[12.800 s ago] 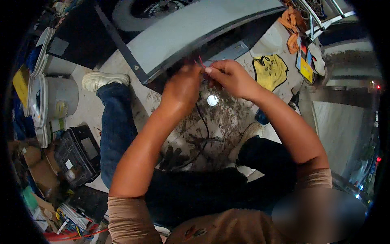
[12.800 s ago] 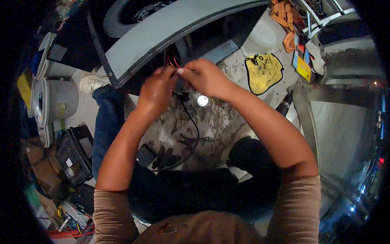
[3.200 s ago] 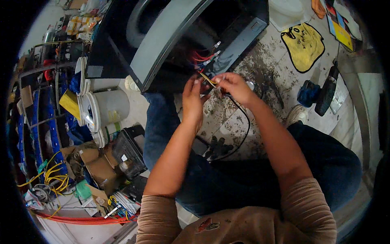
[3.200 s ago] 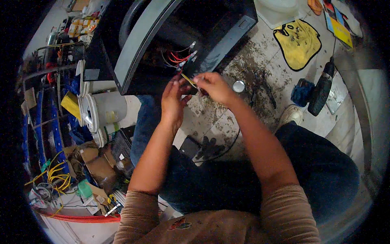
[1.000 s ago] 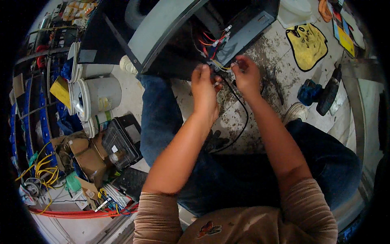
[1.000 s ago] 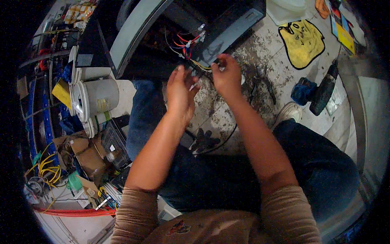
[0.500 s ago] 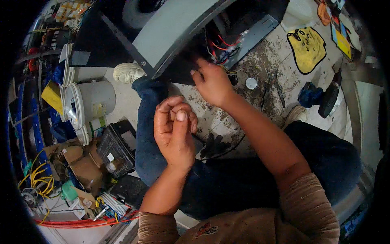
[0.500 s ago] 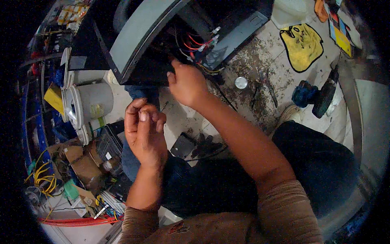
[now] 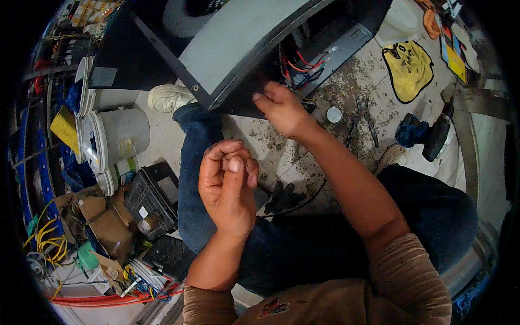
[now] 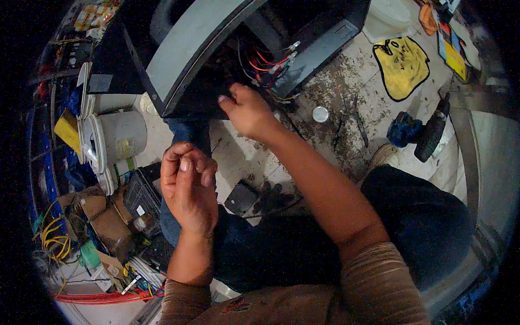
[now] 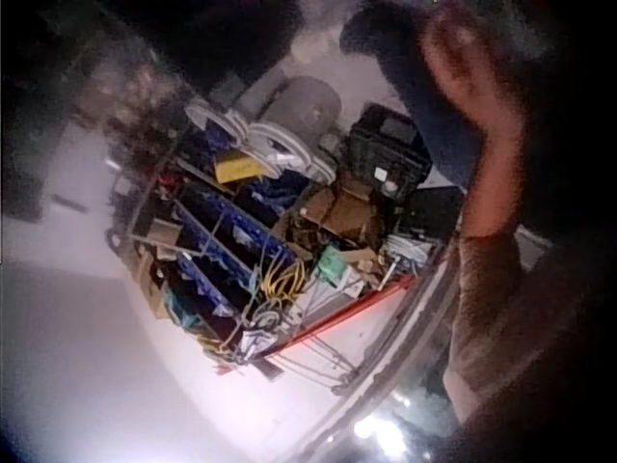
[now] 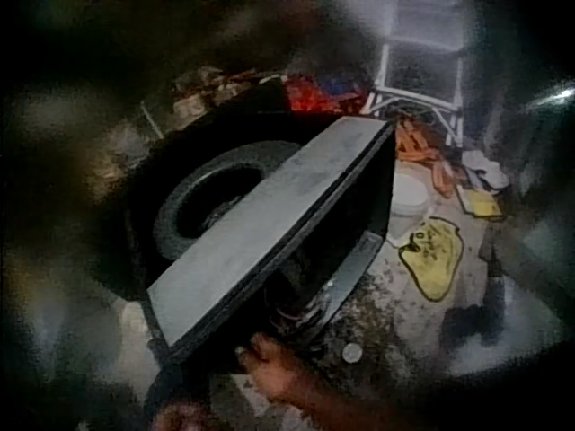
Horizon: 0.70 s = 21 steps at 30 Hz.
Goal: The person sits on the floor and works on the wiring inside a washing machine. They use pliers to strip and twist wires, then connect them to terminals inside the machine's control panel.
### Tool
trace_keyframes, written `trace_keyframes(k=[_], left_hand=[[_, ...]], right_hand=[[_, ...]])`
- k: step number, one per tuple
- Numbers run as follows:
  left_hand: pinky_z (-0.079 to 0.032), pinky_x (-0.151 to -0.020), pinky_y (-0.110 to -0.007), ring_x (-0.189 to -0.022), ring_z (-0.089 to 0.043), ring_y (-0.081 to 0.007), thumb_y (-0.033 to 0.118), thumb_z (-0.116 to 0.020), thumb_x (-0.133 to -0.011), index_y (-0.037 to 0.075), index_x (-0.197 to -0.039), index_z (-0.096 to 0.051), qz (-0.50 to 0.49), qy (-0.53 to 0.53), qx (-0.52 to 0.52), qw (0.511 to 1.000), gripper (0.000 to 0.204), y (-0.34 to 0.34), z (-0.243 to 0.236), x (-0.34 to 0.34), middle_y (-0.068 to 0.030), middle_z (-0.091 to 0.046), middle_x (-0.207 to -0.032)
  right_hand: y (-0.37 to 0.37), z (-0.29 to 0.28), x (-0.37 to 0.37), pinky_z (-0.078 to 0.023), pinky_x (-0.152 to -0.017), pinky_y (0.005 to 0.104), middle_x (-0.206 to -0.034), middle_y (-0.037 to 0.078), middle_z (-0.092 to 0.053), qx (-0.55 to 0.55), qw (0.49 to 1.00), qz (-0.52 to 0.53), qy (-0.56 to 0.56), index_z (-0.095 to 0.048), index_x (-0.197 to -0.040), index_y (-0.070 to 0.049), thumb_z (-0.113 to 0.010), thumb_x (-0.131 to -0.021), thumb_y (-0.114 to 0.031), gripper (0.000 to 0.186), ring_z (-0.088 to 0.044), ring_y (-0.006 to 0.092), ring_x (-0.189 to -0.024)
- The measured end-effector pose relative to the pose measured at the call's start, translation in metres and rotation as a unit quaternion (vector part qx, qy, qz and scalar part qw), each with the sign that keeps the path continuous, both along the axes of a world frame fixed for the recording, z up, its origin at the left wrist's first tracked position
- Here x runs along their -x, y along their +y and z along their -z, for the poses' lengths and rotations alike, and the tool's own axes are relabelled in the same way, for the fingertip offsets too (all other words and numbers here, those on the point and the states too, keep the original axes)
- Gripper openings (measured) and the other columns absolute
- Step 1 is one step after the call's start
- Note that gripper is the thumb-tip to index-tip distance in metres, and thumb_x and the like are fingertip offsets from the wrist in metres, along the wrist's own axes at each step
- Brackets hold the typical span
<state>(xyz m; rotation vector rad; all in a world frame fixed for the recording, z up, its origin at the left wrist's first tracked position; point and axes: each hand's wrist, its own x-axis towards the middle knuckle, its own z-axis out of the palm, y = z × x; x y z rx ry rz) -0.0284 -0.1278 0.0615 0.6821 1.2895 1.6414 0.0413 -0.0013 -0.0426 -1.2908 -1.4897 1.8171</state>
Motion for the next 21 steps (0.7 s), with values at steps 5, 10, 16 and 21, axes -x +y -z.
trace_keyframes(k=[5, 10, 16, 21], left_hand=[[-0.038, -0.055, -0.024, -0.065, -0.046, -0.0107, 0.009, -0.055, -0.090, -0.001, -0.107, -0.053, 0.003, -0.001, 0.000, 1.000, 0.019, 0.005, 0.005, -0.006, -0.0072, -0.054, -0.086], [-0.038, -0.055, -0.024, -0.064, -0.047, -0.0112, 0.009, -0.056, -0.090, -0.001, -0.107, -0.053, -0.014, -0.001, 0.021, 1.000, 0.020, 0.007, 0.002, -0.008, -0.0069, -0.054, -0.086], [-0.039, -0.055, -0.024, -0.066, -0.049, -0.0113, 0.008, -0.056, -0.090, -0.001, -0.106, -0.053, 0.004, -0.014, 0.005, 1.000, 0.019, 0.005, 0.005, -0.006, -0.0073, -0.055, -0.088], [-0.039, -0.055, -0.024, -0.066, -0.048, -0.0112, 0.009, -0.056, -0.090, -0.001, -0.105, -0.054, 0.000, 0.007, 0.016, 1.000, 0.018, 0.007, 0.004, -0.008, -0.0073, -0.055, -0.087]], right_hand=[[0.007, 0.018, -0.010, -0.047, -0.072, 0.0357, -0.086, 0.015, -0.066, -0.005, 0.994, 0.032, 0.103, -0.054, -0.113, 0.004, -0.056, -0.089, -0.021, 0.034, -0.063, 0.0244, -0.079], [0.000, 0.013, -0.010, -0.047, -0.064, 0.0321, -0.075, 0.009, -0.064, 0.038, 0.988, 0.108, 0.102, -0.053, -0.119, -0.002, -0.056, -0.089, -0.018, 0.034, -0.059, 0.0174, -0.065], [0.009, 0.017, -0.008, -0.047, -0.065, 0.0328, -0.076, 0.011, -0.064, 0.060, 0.992, 0.083, 0.079, -0.051, -0.121, 0.001, -0.057, -0.089, -0.020, 0.038, -0.060, 0.0176, -0.068], [0.012, 0.033, 0.009, -0.038, -0.048, 0.0263, -0.070, 0.005, -0.058, -0.081, 0.969, 0.231, -0.023, -0.057, -0.105, 0.003, -0.055, -0.083, -0.011, 0.027, -0.048, 0.0107, -0.054]])
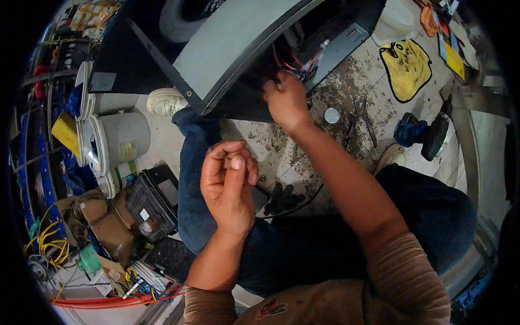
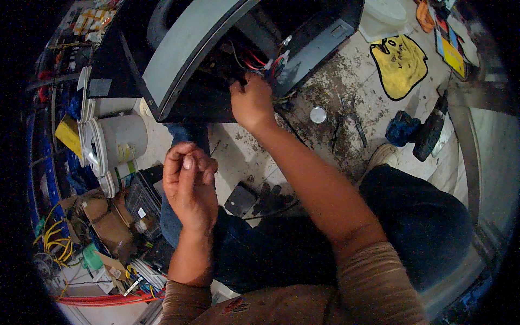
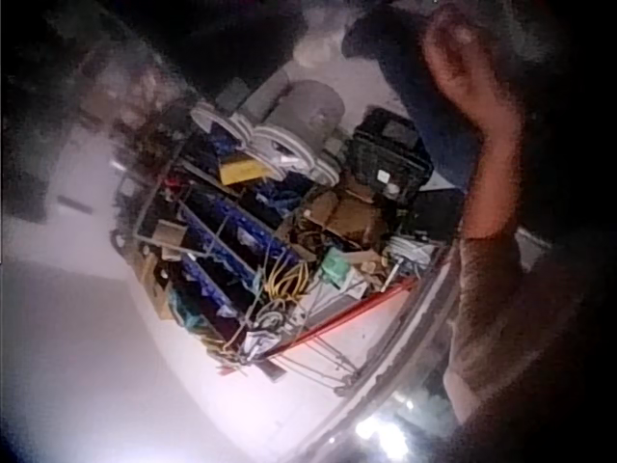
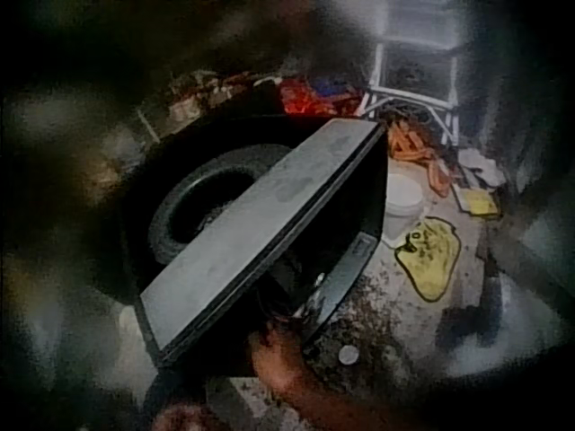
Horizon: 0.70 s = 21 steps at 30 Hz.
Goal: The person sits on the floor and works on the wiring inside a washing machine. They use pliers to strip and twist wires, then connect them to terminals inside the machine's control panel.
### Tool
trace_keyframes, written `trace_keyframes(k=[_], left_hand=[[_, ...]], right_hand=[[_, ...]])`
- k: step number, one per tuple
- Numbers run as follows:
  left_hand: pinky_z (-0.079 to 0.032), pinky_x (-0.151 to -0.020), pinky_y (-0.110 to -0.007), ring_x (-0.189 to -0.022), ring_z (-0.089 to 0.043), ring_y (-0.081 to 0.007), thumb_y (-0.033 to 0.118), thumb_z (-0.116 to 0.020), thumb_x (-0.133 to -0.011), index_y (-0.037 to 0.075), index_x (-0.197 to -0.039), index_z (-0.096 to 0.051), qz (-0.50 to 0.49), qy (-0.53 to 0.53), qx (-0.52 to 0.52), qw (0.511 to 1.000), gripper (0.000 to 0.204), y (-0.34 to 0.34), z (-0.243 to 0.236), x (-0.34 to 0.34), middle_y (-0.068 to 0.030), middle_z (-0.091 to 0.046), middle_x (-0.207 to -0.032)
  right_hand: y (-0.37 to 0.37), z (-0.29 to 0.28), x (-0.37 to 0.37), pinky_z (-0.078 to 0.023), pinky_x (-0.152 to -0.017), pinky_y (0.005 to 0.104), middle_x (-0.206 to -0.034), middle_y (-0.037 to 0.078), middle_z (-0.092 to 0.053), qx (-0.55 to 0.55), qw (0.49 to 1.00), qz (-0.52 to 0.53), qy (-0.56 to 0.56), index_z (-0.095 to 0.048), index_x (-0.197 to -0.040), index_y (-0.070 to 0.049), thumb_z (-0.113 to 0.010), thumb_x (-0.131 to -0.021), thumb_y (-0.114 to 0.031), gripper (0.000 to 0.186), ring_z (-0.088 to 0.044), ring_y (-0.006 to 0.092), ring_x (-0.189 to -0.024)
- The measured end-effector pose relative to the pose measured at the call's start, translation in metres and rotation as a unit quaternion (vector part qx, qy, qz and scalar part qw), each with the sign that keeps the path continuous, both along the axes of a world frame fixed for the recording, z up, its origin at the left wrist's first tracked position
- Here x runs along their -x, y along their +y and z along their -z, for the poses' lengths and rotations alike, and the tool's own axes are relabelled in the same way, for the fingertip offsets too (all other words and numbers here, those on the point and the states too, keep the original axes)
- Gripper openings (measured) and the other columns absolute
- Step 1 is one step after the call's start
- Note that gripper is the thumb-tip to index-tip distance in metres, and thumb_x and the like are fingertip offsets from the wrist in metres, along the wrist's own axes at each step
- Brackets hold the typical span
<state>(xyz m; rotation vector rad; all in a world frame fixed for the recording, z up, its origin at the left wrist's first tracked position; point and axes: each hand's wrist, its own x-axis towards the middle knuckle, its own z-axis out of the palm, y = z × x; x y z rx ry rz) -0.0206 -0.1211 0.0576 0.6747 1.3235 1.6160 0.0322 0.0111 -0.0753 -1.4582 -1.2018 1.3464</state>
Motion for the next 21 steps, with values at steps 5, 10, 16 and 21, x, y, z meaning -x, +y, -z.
trace_keyframes(k=[5, 10, 16, 21], left_hand=[[-0.039, -0.055, -0.024, -0.064, -0.048, -0.0114, 0.008, -0.055, -0.090, -0.001, -0.105, -0.054, 0.002, 0.007, -0.005, 1.000, 0.017, -0.006, 0.003, 0.006, -0.0074, -0.055, -0.085], [-0.039, -0.055, -0.025, -0.062, -0.046, -0.0113, 0.008, -0.055, -0.090, -0.002, -0.103, -0.054, 0.003, 0.016, -0.008, 1.000, 0.016, -0.005, 0.001, 0.005, -0.0073, -0.054, -0.082], [-0.038, -0.055, -0.024, -0.062, -0.044, -0.0114, 0.008, -0.055, -0.090, -0.001, -0.102, -0.054, -0.011, -0.008, -0.019, 1.000, 0.015, -0.011, -0.001, 0.014, -0.0072, -0.053, -0.080], [-0.037, -0.055, -0.025, -0.063, -0.044, -0.0114, 0.009, -0.055, -0.090, 0.000, -0.102, -0.055, -0.006, 0.001, -0.019, 1.000, 0.015, -0.008, -0.004, 0.010, -0.0063, -0.052, -0.079]], right_hand=[[0.018, 0.006, 0.001, -0.045, -0.055, 0.0301, -0.079, 0.008, -0.065, 0.011, 0.999, -0.038, 0.012, -0.064, -0.092, 0.005, -0.053, -0.077, -0.004, 0.021, -0.056, 0.0157, -0.060], [0.030, 0.043, 0.011, -0.047, -0.064, 0.0412, -0.073, 0.019, -0.064, -0.014, 0.999, 0.030, 0.031, -0.064, -0.073, 0.003, -0.057, -0.069, -0.009, 0.014, -0.062, 0.0327, -0.069], [0.027, 0.039, 0.013, -0.046, -0.061, 0.0413, -0.063, 0.018, -0.060, -0.033, 0.999, 0.001, 0.038, -0.060, -0.064, 0.001, -0.059, -0.068, -0.007, 0.010, -0.060, 0.0340, -0.062], [0.021, 0.018, 0.015, -0.046, -0.059, 0.0400, -0.060, 0.016, -0.058, -0.016, 0.995, 0.052, 0.079, -0.060, -0.065, 0.001, -0.061, -0.070, -0.008, 0.010, -0.059, 0.0323, -0.059]])
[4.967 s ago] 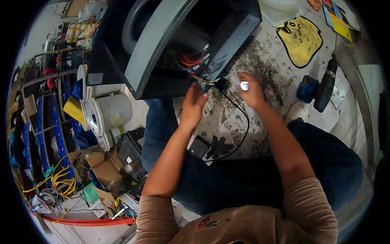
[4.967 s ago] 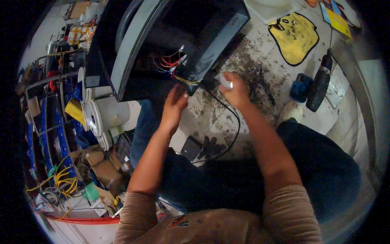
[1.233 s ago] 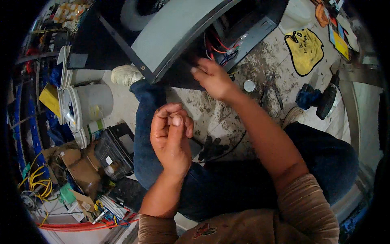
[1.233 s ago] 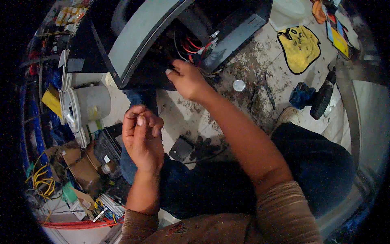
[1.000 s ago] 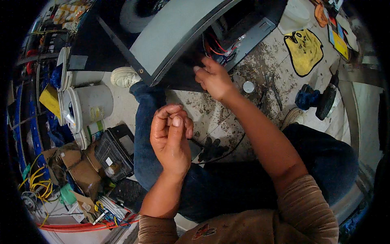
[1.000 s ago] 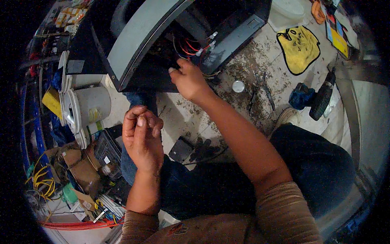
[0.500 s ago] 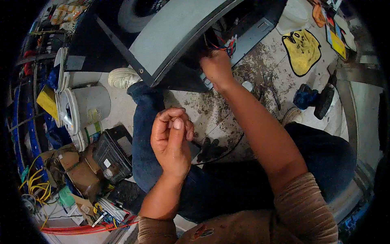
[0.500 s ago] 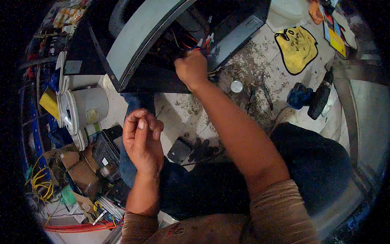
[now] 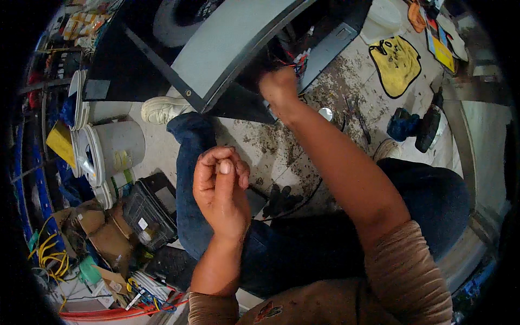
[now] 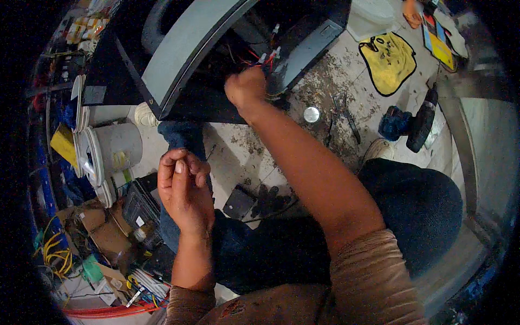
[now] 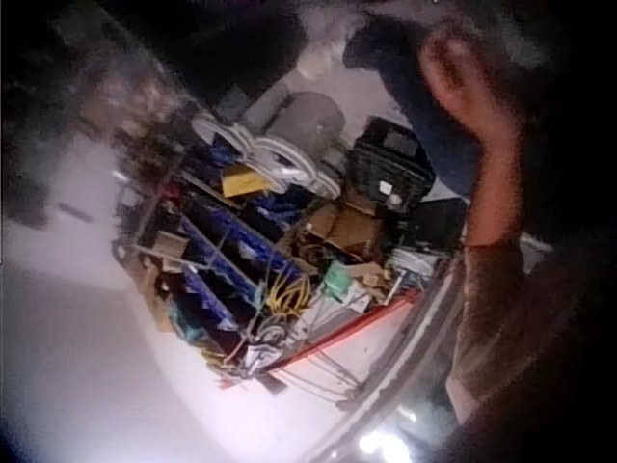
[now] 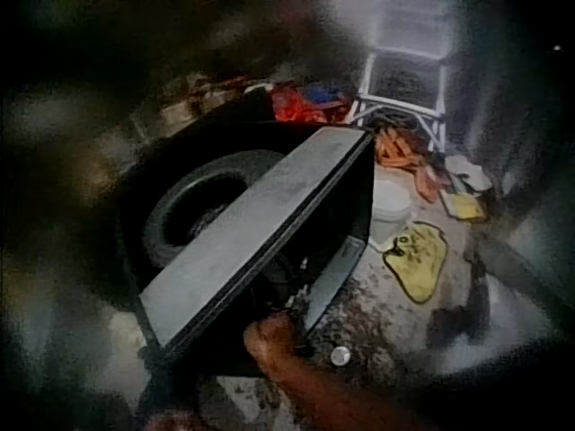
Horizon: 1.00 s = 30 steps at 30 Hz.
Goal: The person sits on the floor and works on the wiring inside a washing machine. They use pliers to strip and twist wires, then connect them to terminals inside the machine's control panel.
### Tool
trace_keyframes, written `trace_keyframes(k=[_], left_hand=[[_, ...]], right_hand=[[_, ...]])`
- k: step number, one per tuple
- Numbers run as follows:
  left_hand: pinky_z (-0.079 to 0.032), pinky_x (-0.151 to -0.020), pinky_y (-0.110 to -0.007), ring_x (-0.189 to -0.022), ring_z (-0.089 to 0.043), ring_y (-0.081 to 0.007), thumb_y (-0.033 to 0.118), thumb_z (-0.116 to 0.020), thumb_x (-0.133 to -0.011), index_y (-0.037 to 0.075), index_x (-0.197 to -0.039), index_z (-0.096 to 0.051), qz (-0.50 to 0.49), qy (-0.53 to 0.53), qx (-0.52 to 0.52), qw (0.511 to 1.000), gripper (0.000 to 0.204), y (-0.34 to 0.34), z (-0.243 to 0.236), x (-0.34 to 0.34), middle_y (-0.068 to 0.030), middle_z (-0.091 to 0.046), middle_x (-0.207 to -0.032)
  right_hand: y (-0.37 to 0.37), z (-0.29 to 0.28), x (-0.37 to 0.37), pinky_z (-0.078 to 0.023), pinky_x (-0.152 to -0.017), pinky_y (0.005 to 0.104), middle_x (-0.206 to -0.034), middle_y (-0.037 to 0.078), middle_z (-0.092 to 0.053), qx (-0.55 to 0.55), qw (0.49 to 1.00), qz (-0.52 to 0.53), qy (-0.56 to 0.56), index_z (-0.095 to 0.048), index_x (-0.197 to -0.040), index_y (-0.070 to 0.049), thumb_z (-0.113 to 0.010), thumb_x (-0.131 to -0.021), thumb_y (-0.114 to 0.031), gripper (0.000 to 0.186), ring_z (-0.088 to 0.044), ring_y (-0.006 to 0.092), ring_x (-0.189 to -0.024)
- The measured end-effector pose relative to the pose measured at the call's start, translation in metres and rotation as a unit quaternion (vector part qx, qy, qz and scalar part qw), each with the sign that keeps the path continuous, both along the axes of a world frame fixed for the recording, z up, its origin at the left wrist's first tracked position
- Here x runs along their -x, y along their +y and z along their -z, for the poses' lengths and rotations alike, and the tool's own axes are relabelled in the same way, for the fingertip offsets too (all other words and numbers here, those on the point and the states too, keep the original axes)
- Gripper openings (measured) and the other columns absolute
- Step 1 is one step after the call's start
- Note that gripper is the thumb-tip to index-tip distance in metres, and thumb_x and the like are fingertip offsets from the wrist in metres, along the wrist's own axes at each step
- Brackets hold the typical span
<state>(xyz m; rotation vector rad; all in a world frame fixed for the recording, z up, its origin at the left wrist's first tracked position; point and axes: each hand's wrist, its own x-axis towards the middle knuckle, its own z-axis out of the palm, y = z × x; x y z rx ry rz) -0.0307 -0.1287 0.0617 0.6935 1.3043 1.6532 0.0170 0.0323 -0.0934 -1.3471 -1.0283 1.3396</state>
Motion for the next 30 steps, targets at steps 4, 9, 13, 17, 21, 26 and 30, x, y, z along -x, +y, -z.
trace_keyframes(k=[4, 9, 13, 17, 21, 26, 30], left_hand=[[-0.037, -0.056, -0.025, -0.065, -0.044, -0.0115, 0.010, -0.055, -0.090, 0.001, -0.102, -0.055, -0.003, 0.017, -0.006, 1.000, 0.015, 0.008, -0.003, -0.007, -0.0057, -0.051, -0.080], [-0.035, -0.057, -0.022, -0.070, -0.041, -0.0093, 0.010, -0.055, -0.091, -0.001, -0.104, -0.055, -0.002, 0.032, 0.011, 0.999, 0.017, 0.014, 0.001, -0.016, -0.0034, -0.049, -0.079], [-0.036, -0.058, -0.023, -0.069, -0.042, -0.0100, 0.011, -0.056, -0.090, 0.000, -0.104, -0.055, 0.030, 0.068, 0.046, 0.996, 0.017, 0.023, 0.016, -0.029, -0.0036, -0.049, -0.080], [-0.037, -0.061, -0.025, -0.069, -0.044, -0.0109, 0.012, -0.056, -0.090, 0.002, -0.103, -0.056, 0.072, 0.107, 0.055, 0.990, 0.017, 0.038, 0.024, -0.046, -0.0027, -0.050, -0.081], [-0.038, -0.064, -0.026, -0.071, -0.047, -0.0119, 0.015, -0.057, -0.090, 0.002, -0.108, -0.055, 0.085, 0.141, 0.098, 0.981, 0.022, 0.049, 0.039, -0.053, -0.0025, -0.052, -0.085], [-0.043, -0.080, -0.027, -0.091, -0.052, -0.0134, 0.016, -0.056, -0.090, 0.004, -0.129, -0.045, 0.098, 0.237, 0.153, 0.954, 0.042, 0.059, 0.054, -0.057, -0.0060, -0.054, -0.112], [-0.044, -0.083, -0.028, -0.099, -0.053, -0.0145, 0.012, -0.055, -0.091, 0.003, -0.135, -0.039, 0.097, 0.308, 0.128, 0.938, 0.048, 0.069, 0.065, -0.057, -0.0075, -0.054, -0.118]], right_hand=[[-0.017, -0.015, -0.014, -0.046, -0.060, 0.0362, -0.065, 0.015, -0.060, -0.153, 0.978, 0.002, -0.140, -0.063, -0.076, 0.000, -0.064, -0.077, -0.013, 0.013, -0.060, 0.0266, -0.061], [-0.071, -0.029, -0.051, -0.043, -0.059, 0.0250, -0.077, 0.003, -0.059, -0.112, 0.992, 0.049, 0.020, -0.064, -0.090, -0.001, -0.062, -0.085, -0.008, 0.009, -0.053, 0.0103, -0.066], [-0.061, -0.025, -0.083, -0.043, -0.057, 0.0288, -0.076, 0.006, -0.057, -0.100, 0.989, 0.101, 0.047, -0.065, -0.091, -0.004, -0.065, -0.079, -0.003, 0.012, -0.053, 0.0171, -0.062], [-0.040, -0.028, -0.092, -0.043, -0.057, 0.0304, -0.073, 0.006, -0.055, -0.088, 0.995, 0.054, 0.005, -0.067, -0.089, -0.004, -0.071, -0.077, -0.013, 0.016, -0.052, 0.0178, -0.061], [-0.036, -0.033, -0.089, -0.042, -0.056, 0.0334, -0.068, 0.007, -0.054, -0.060, 0.998, 0.029, -0.015, -0.068, -0.089, -0.006, -0.072, -0.074, -0.018, 0.020, -0.053, 0.0211, -0.061], [-0.040, -0.035, -0.091, -0.044, -0.057, 0.0346, -0.071, 0.009, -0.057, -0.079, 0.997, -0.010, -0.017, -0.068, -0.086, -0.005, -0.071, -0.075, -0.017, 0.016, -0.056, 0.0233, -0.064], [-0.046, -0.029, -0.088, -0.046, -0.063, 0.0350, -0.079, 0.010, -0.060, -0.104, 0.993, -0.058, 0.015, -0.067, -0.090, -0.004, -0.065, -0.079, -0.009, 0.012, -0.059, 0.0251, -0.072]])
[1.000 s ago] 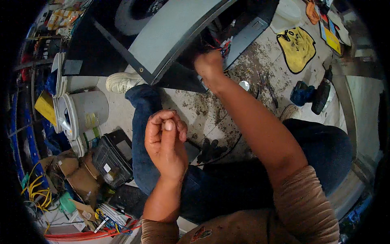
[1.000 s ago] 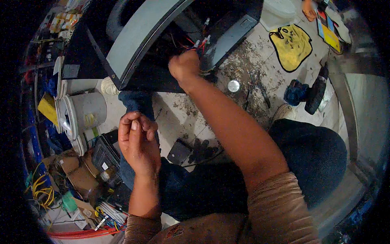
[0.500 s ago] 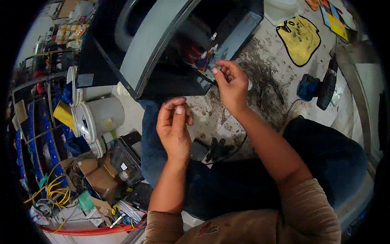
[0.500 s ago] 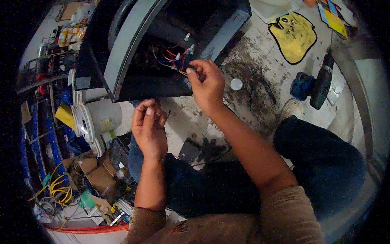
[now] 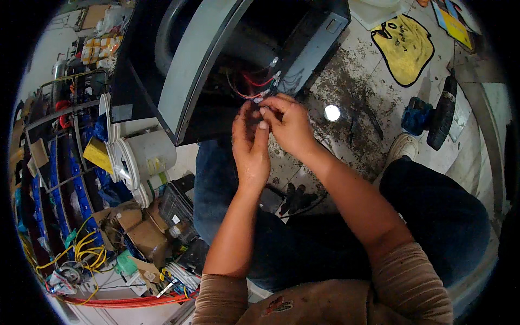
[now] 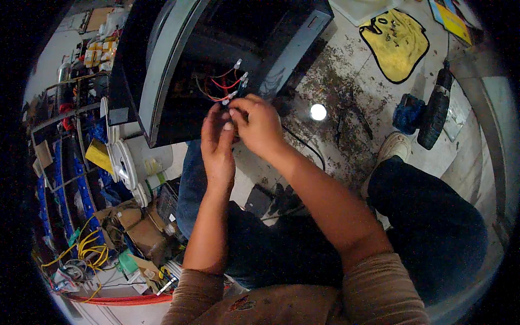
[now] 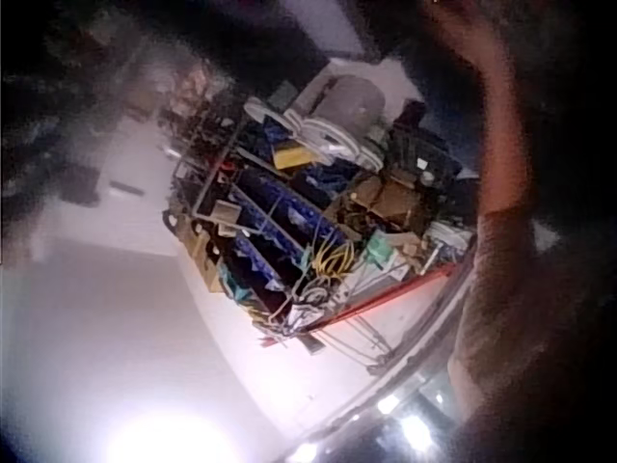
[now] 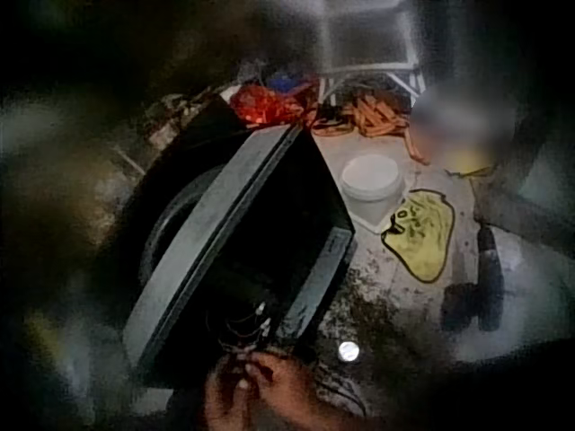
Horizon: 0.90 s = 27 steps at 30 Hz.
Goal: The person sits on the floor and works on the wiring inside a washing machine. They use pliers to strip and twist wires, then connect them to terminals inside the machine's control panel.
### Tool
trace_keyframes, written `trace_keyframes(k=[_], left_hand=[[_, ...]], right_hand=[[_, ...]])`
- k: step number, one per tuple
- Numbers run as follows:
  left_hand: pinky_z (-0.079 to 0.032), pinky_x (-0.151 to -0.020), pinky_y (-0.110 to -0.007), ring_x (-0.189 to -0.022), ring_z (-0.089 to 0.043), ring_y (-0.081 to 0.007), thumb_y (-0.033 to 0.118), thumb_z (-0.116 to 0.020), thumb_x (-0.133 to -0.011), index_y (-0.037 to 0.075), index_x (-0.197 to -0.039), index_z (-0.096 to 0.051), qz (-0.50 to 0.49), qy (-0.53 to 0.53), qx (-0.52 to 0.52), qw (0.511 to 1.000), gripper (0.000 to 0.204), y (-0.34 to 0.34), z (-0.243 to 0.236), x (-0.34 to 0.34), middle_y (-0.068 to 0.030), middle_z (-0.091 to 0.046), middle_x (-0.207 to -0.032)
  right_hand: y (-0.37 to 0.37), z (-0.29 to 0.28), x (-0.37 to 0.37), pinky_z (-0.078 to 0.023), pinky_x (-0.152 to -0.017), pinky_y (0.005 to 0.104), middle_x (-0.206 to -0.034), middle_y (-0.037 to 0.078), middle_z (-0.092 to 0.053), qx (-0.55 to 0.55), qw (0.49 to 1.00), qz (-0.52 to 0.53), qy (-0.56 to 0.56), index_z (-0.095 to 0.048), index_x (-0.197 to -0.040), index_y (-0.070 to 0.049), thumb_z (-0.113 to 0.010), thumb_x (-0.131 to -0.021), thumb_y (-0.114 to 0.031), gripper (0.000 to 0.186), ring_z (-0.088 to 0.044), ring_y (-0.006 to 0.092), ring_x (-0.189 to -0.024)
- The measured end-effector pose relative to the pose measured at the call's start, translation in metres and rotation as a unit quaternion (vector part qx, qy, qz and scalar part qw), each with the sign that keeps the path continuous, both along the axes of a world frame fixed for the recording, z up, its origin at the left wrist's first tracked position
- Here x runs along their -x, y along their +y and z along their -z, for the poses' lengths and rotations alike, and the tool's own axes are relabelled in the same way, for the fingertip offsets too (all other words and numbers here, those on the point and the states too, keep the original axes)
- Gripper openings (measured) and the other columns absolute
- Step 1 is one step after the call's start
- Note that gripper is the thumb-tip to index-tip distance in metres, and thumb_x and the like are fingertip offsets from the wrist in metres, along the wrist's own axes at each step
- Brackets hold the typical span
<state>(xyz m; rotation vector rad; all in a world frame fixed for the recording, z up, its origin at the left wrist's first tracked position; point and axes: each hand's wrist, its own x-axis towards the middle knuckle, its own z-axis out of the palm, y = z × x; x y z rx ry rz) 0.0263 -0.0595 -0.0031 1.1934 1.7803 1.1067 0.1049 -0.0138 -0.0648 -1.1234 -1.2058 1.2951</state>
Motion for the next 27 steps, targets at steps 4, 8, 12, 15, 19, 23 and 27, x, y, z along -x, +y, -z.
trace_keyframes(k=[4, 8, 12, 15, 19, 23, 27], left_hand=[[-0.048, -0.079, -0.032, -0.088, -0.058, -0.0196, 0.009, -0.055, -0.088, 0.001, -0.129, -0.047, -0.005, 0.131, -0.037, 0.991, 0.042, 0.003, -0.008, -0.001, -0.0148, -0.054, -0.113], [-0.048, -0.069, -0.033, -0.074, -0.060, -0.0234, 0.012, -0.058, -0.087, 0.002, -0.116, -0.054, 0.045, 0.222, 0.008, 0.974, 0.031, 0.002, 0.001, 0.013, -0.0164, -0.061, -0.085], [-0.048, -0.067, -0.033, -0.071, -0.060, -0.0238, 0.015, -0.060, -0.087, 0.001, -0.109, -0.055, 0.019, 0.266, 0.056, 0.962, 0.027, 0.002, -0.012, 0.004, -0.0155, -0.061, -0.083], [-0.047, -0.070, -0.033, -0.075, -0.060, -0.0222, 0.016, -0.060, -0.087, 0.001, -0.109, -0.055, 0.023, 0.259, 0.071, 0.963, 0.027, 0.001, -0.014, 0.005, -0.0147, -0.061, -0.086], [-0.047, -0.077, -0.031, -0.084, -0.060, -0.0186, 0.018, -0.059, -0.089, 0.002, -0.113, -0.054, 0.027, 0.250, 0.082, 0.964, 0.028, 0.000, -0.015, 0.006, -0.0134, -0.063, -0.092], [-0.049, -0.068, -0.034, -0.070, -0.059, -0.0232, 0.013, -0.060, -0.086, 0.001, -0.111, -0.053, 0.029, 0.247, 0.057, 0.967, 0.028, 0.000, -0.014, 0.008, -0.0146, -0.060, -0.084], [-0.050, -0.068, -0.034, -0.072, -0.060, -0.0231, 0.009, -0.060, -0.085, 0.003, -0.120, -0.051, 0.032, 0.270, 0.017, 0.962, 0.037, 0.000, -0.009, 0.007, -0.0152, -0.060, -0.090]], right_hand=[[-0.008, 0.009, 0.002, -0.048, -0.068, 0.0398, -0.085, 0.013, -0.062, -0.047, 0.999, -0.019, 0.003, -0.067, -0.094, -0.004, -0.062, -0.078, -0.005, 0.017, -0.061, 0.0334, -0.078], [-0.012, 0.016, -0.001, -0.047, -0.064, 0.0348, -0.084, 0.011, -0.062, -0.037, 0.999, -0.032, 0.005, -0.066, -0.096, -0.003, -0.060, -0.080, -0.004, 0.017, -0.060, 0.0266, -0.073], [-0.005, 0.015, -0.006, -0.041, -0.058, 0.0241, -0.068, 0.001, -0.057, 0.072, 0.987, 0.058, 0.133, -0.064, -0.089, -0.001, -0.064, -0.084, -0.012, 0.012, -0.050, 0.0072, -0.063], [0.007, 0.008, -0.006, -0.038, -0.055, 0.0226, -0.064, -0.002, -0.054, 0.093, 0.978, 0.059, 0.176, -0.063, -0.085, 0.000, -0.066, -0.085, -0.019, 0.019, -0.048, 0.0053, -0.060], [0.013, -0.002, -0.010, -0.036, -0.054, 0.0217, -0.065, -0.004, -0.054, 0.236, 0.928, 0.019, 0.287, -0.065, -0.084, -0.001, -0.066, -0.086, -0.026, 0.024, -0.046, 0.0043, -0.060], [0.016, -0.001, -0.012, -0.035, -0.054, 0.0212, -0.067, -0.004, -0.055, 0.269, 0.899, -0.030, 0.343, -0.065, -0.084, -0.002, -0.065, -0.086, -0.025, 0.023, -0.046, 0.0034, -0.062], [0.010, 0.002, -0.005, -0.031, -0.052, 0.0203, -0.067, -0.005, -0.051, 0.203, 0.942, -0.050, 0.261, -0.061, -0.083, -0.006, -0.064, -0.087, -0.019, 0.014, -0.041, 0.0044, -0.057]])
